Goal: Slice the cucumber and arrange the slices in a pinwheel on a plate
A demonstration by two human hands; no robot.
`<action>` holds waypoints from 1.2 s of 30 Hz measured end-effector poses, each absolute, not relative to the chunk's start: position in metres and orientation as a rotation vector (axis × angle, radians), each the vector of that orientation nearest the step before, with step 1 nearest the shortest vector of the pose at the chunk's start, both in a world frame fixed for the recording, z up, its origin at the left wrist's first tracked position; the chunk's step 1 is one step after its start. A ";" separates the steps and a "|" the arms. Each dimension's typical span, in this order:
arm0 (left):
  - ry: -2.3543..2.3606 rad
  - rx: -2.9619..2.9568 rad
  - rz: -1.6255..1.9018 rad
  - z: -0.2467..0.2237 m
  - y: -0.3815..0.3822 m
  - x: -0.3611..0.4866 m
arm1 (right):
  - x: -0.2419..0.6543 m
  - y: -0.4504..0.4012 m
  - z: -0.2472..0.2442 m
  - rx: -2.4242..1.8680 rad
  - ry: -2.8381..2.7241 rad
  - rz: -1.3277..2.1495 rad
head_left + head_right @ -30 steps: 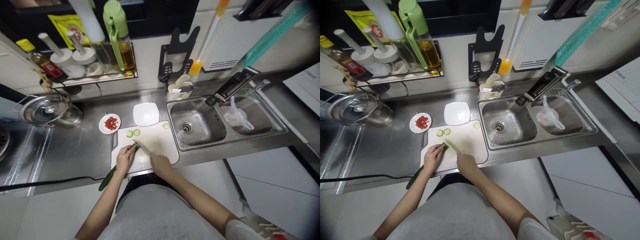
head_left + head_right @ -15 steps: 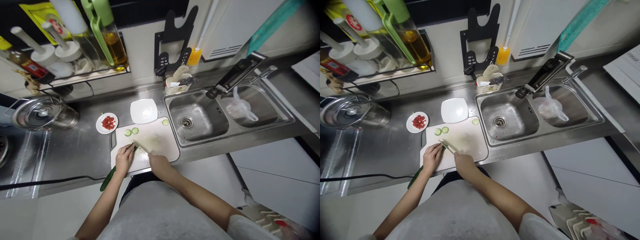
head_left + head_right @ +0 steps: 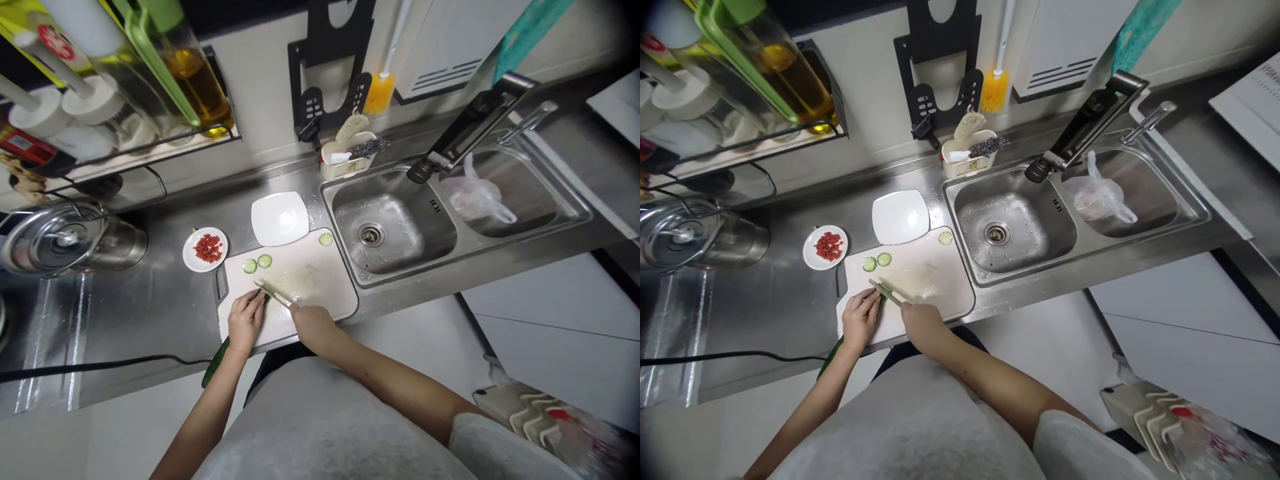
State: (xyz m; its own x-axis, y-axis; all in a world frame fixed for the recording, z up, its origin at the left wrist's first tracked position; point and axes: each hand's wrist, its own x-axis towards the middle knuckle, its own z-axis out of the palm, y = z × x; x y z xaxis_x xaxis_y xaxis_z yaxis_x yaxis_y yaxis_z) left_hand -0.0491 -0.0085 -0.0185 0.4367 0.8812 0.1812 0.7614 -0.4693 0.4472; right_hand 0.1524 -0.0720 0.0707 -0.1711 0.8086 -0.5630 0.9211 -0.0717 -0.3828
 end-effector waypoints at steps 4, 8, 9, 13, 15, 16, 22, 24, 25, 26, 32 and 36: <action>1.421 2.403 0.553 -0.018 -0.010 -0.049 | 0.153 -0.072 0.069 1.901 2.036 -1.076; 1.411 2.403 0.576 -0.019 -0.009 -0.049 | 0.157 -0.071 0.067 1.872 2.068 -1.087; 1.402 2.403 0.592 -0.020 -0.009 -0.049 | 0.158 -0.070 0.066 1.856 2.071 -1.091; 1.363 2.410 0.671 -0.021 -0.007 -0.049 | 0.160 -0.065 0.065 1.802 2.086 -1.107; 1.346 2.410 0.694 -0.021 -0.006 -0.049 | 0.160 -0.063 0.065 1.798 2.096 -1.105; 1.339 2.409 0.698 -0.021 -0.006 -0.049 | 0.159 -0.063 0.065 1.801 2.098 -1.104; 1.329 2.424 0.697 -0.020 -0.005 -0.048 | 0.156 -0.058 0.068 1.815 2.078 -1.132; 1.325 2.424 0.698 -0.020 -0.004 -0.049 | 0.155 -0.056 0.069 1.818 2.071 -1.147; 1.326 2.423 0.694 -0.020 -0.004 -0.049 | 0.155 -0.055 0.069 1.817 2.072 -1.153; 1.328 2.422 0.690 -0.020 -0.004 -0.049 | 0.155 -0.055 0.069 1.816 2.075 -1.157; 1.337 2.406 0.665 -0.021 -0.004 -0.049 | 0.155 -0.056 0.066 1.821 2.076 -1.145; 1.351 2.396 0.659 -0.021 -0.004 -0.049 | 0.156 -0.054 0.067 1.820 2.072 -1.176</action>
